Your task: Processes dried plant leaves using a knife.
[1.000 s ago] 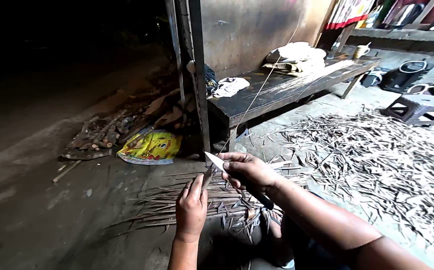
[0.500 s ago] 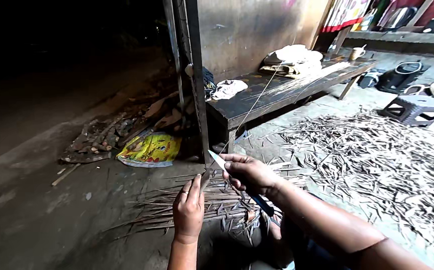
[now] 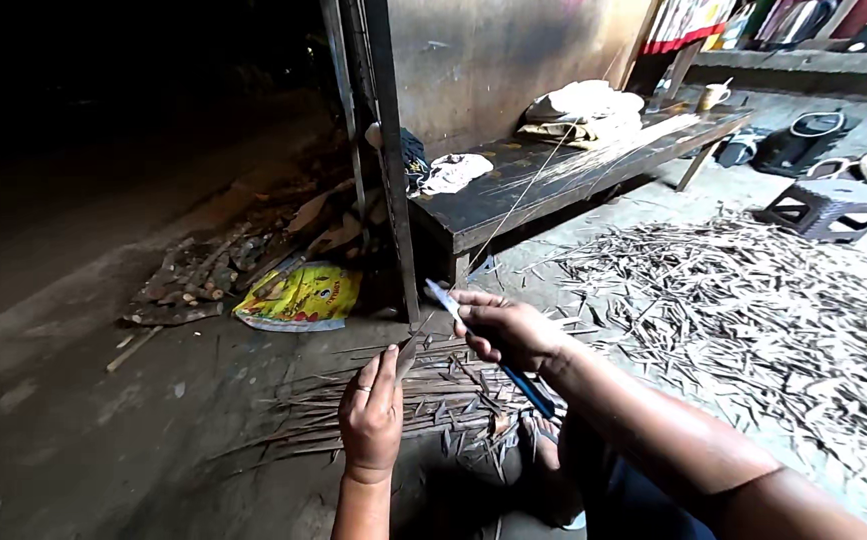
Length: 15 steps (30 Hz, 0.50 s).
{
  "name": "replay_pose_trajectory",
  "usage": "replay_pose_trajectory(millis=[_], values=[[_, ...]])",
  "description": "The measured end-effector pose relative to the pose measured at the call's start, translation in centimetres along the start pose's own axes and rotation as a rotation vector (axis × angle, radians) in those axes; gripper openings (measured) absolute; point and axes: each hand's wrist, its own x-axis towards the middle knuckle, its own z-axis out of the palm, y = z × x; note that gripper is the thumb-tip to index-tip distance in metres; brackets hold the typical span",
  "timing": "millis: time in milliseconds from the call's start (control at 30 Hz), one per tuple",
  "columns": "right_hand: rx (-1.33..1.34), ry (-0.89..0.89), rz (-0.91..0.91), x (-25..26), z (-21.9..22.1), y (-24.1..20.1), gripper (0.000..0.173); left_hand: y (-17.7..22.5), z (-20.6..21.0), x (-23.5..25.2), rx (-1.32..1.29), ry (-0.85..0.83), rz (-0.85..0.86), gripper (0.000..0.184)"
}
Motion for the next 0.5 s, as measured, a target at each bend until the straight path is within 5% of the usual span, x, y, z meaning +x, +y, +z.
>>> replay_pose_trajectory(millis=[200, 400, 500], values=[[0.054, 0.150, -0.092, 0.4, -2.1, -2.4, 0.042, 0.0, -0.1, 0.3, -0.005, 0.026, 0.007, 0.024], [0.069, -0.018, -0.033, -0.3, -0.5, -0.1, 0.046, 0.0, 0.2, 0.3, -0.028, 0.027, 0.011, 0.024], [0.073, 0.051, -0.095, 0.0, -1.1, -1.0, 0.046, 0.1, 0.0, 0.3, -0.026, 0.032, 0.012, 0.024]])
